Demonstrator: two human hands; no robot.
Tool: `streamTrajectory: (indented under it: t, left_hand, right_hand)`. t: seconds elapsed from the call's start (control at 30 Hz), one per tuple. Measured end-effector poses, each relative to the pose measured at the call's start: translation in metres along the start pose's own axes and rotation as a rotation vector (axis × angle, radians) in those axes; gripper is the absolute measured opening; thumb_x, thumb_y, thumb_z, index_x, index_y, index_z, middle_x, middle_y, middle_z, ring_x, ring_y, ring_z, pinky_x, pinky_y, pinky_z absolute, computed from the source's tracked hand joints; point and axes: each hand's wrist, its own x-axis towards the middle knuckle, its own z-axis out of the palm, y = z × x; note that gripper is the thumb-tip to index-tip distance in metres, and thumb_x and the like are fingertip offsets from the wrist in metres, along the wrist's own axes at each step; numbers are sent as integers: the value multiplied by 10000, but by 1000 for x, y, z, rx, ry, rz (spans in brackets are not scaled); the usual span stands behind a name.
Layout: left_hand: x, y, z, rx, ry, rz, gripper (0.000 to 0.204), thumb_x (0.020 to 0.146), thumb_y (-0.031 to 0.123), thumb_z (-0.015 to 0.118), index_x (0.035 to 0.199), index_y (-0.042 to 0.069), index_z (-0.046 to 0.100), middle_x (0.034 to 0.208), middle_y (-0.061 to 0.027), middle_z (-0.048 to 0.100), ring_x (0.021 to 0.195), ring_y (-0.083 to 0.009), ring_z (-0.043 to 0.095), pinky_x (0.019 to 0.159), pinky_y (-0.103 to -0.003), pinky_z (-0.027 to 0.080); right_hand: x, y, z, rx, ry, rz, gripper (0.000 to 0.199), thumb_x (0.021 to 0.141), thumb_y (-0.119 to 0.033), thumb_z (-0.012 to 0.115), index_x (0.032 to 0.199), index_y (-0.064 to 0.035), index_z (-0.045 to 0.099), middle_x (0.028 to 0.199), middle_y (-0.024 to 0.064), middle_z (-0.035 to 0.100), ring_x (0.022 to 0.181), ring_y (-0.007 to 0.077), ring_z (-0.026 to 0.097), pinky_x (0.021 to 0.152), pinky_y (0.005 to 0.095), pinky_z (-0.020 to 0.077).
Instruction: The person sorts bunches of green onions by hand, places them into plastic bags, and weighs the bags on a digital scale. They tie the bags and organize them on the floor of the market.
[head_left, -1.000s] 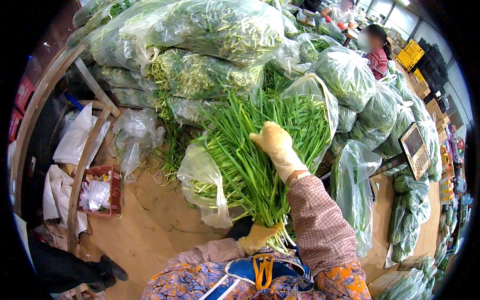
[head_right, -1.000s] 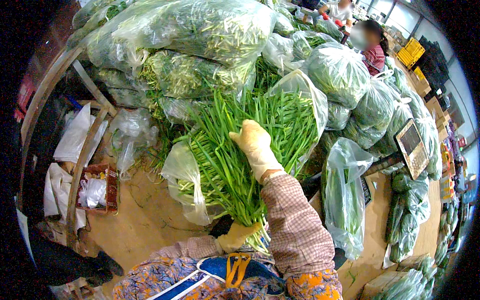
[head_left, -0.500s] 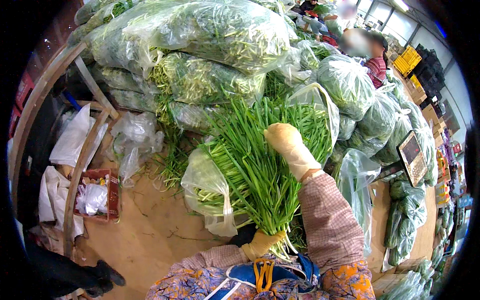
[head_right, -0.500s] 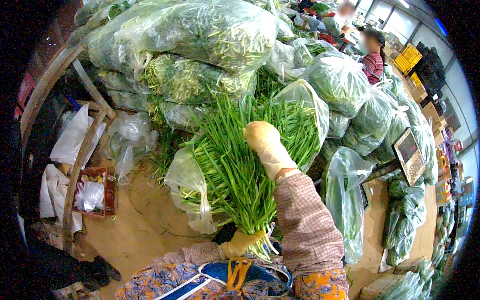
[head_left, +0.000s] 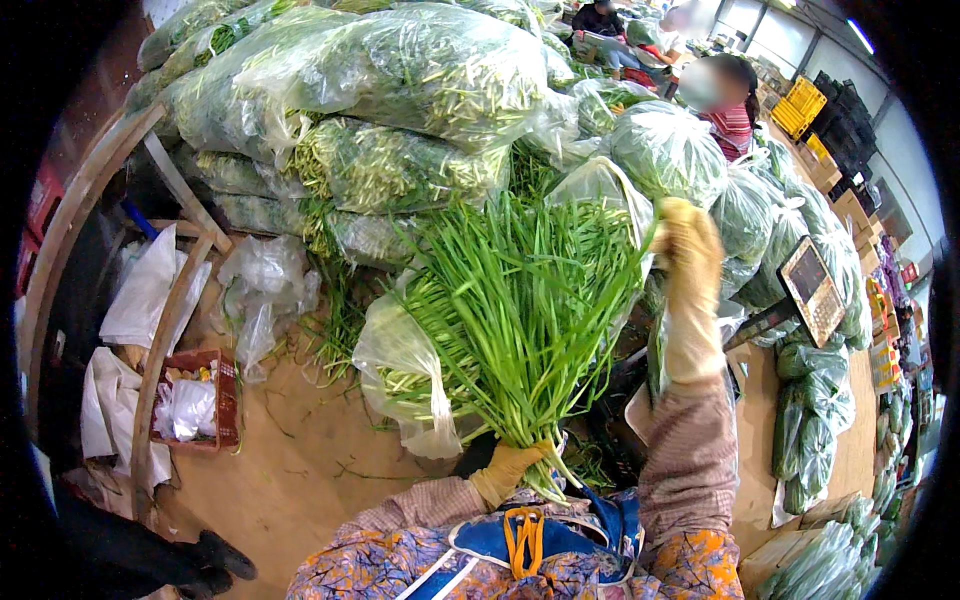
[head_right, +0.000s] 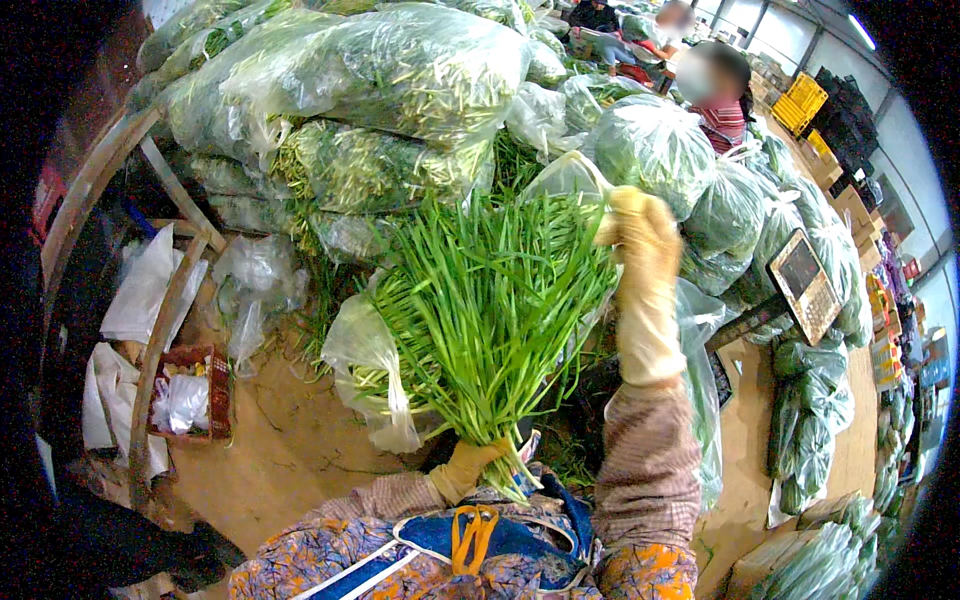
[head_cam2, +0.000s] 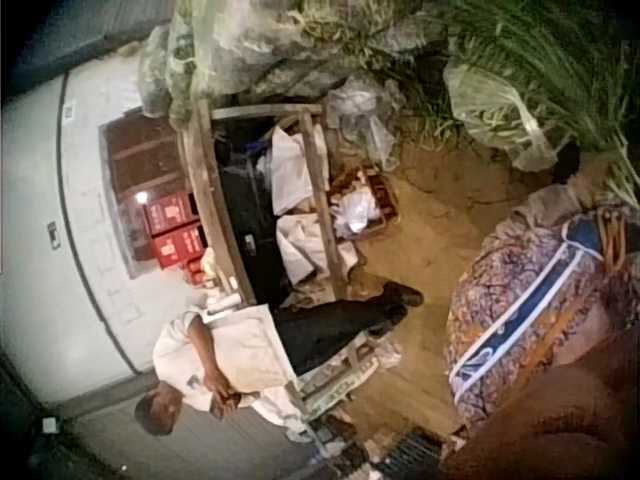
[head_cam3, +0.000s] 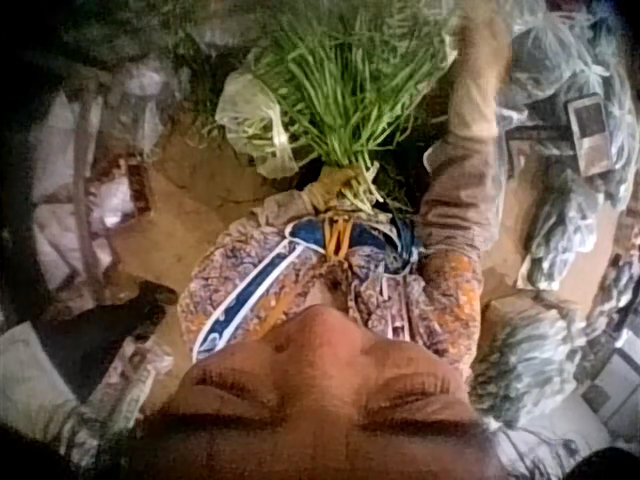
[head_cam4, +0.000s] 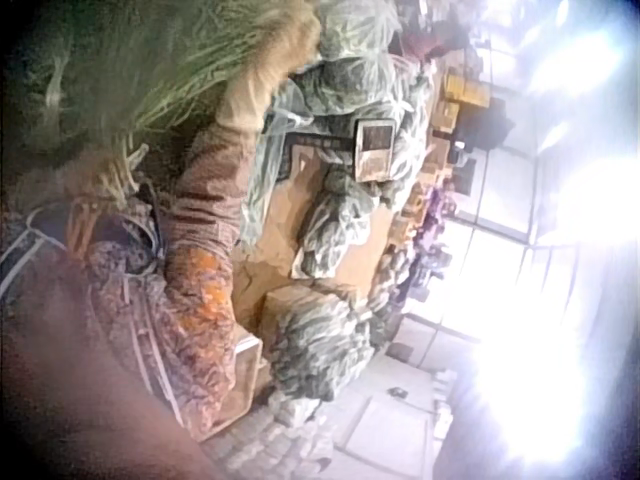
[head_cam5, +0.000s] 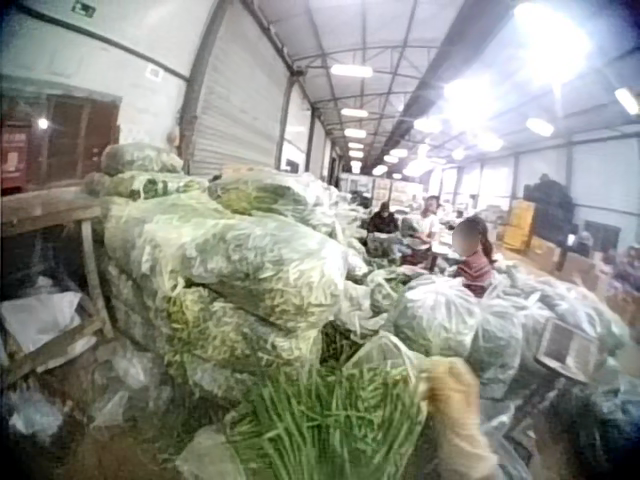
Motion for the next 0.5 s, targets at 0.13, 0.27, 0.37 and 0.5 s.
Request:
streamTrajectory:
  t: [0.13,0.27,0.37,0.5]
  left_hand:
    - [3,-7,-6,106,157,44,254,749,21,661,991,31,584,858,-38,607,712,-131,581,601,-265,502]
    - [7,-18,-8,89,200,93,257,753,40,676,993,35,584,854,-29,606,712,-130,580,585,-279,503]
    - [3,-9,7,-5,142,-60,237,775,55,664,997,43,580,855,-18,602,712,-127,580,600,-274,502]
    - [-2,-1,34,-116,140,-98,249,790,63,649,1025,59,569,904,-20,599,773,-122,582,662,-261,506]
  right_hand:
    - [-55,-43,-68,43,137,16,184,875,-239,556,795,-74,566,594,-31,501,502,44,420,466,178,299]
    - [-155,5,-120,-111,-456,216,201,853,-237,533,869,-43,582,692,68,611,616,173,578,568,299,447]
    - [-195,56,-143,-1078,-1158,312,293,829,-294,566,971,-39,586,792,124,630,763,223,618,685,343,465]
    - [-183,21,-111,-550,-795,581,618,770,-351,654,1230,6,448,1077,143,602,985,214,578,853,300,433]
